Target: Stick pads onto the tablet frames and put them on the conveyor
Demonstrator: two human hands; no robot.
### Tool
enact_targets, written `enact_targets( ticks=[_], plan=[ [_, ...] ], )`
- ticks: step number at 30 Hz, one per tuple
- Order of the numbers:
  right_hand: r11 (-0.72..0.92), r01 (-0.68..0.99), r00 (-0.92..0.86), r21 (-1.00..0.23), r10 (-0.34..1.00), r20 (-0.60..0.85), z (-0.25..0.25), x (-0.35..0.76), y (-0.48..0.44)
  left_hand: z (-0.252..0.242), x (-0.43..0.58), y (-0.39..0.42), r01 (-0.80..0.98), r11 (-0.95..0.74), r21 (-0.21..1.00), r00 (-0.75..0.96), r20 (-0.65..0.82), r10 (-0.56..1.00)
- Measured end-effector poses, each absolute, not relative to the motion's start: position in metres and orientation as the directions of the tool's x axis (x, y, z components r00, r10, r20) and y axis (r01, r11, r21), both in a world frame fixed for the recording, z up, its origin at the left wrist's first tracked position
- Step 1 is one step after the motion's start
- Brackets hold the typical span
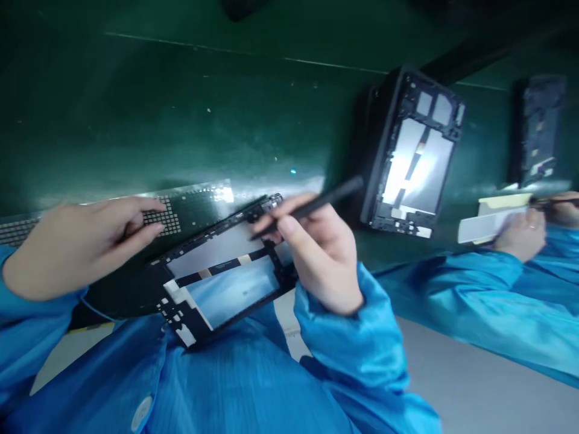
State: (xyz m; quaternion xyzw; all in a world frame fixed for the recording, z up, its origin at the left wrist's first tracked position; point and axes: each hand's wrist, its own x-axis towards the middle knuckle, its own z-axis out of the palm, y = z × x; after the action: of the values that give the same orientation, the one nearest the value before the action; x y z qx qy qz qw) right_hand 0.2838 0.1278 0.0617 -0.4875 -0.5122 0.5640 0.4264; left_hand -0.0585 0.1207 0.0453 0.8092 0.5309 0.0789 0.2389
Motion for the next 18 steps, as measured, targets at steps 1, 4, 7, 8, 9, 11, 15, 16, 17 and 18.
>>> enact_targets(
  ticks=[1,4,7,8,9,11,15,16,17,18],
  plan=[
    [-0.129,0.073,-0.083,-0.989,0.987,-0.135,0.065,0.299,0.107,0.049,-0.053,0.111,0.812,-0.347,0.470,0.439,-0.099,0.893],
    [-0.175,0.241,0.025,-0.954,0.984,-0.174,0.063,0.334,0.052,0.054,-0.033,0.083,0.804,-0.412,0.427,0.485,-0.071,0.872],
    [-0.118,0.290,0.049,-0.950,0.993,-0.108,0.046,0.347,0.019,0.048,-0.018,0.066,0.812,-0.412,0.414,0.487,-0.092,0.868],
    [-0.081,0.288,0.062,-0.954,0.996,-0.065,0.040,0.347,0.013,0.046,-0.016,0.064,0.810,-0.408,0.421,0.486,-0.094,0.869],
    [-0.046,0.285,0.076,-0.958,0.997,-0.025,0.034,0.347,0.010,0.043,-0.016,0.064,0.807,-0.407,0.428,0.488,-0.094,0.868],
    [0.017,0.287,0.094,-0.958,0.994,0.046,0.025,0.343,0.008,0.039,-0.018,0.066,0.805,-0.409,0.430,0.491,-0.097,0.865],
    [0.098,0.334,0.056,-0.938,0.991,0.123,0.018,0.337,0.011,0.040,-0.022,0.072,0.823,-0.396,0.408,0.477,-0.117,0.871],
    [0.107,0.338,0.044,-0.935,0.991,0.129,0.018,0.337,0.012,0.041,-0.023,0.073,0.825,-0.396,0.403,0.477,-0.119,0.871],
    [0.111,0.338,0.036,-0.934,0.991,0.131,0.019,0.337,0.013,0.042,-0.022,0.074,0.825,-0.399,0.400,0.479,-0.121,0.870],
    [0.114,0.336,0.033,-0.935,0.991,0.132,0.019,0.338,0.013,0.043,-0.022,0.074,0.825,-0.404,0.396,0.483,-0.121,0.867]
  ],
)
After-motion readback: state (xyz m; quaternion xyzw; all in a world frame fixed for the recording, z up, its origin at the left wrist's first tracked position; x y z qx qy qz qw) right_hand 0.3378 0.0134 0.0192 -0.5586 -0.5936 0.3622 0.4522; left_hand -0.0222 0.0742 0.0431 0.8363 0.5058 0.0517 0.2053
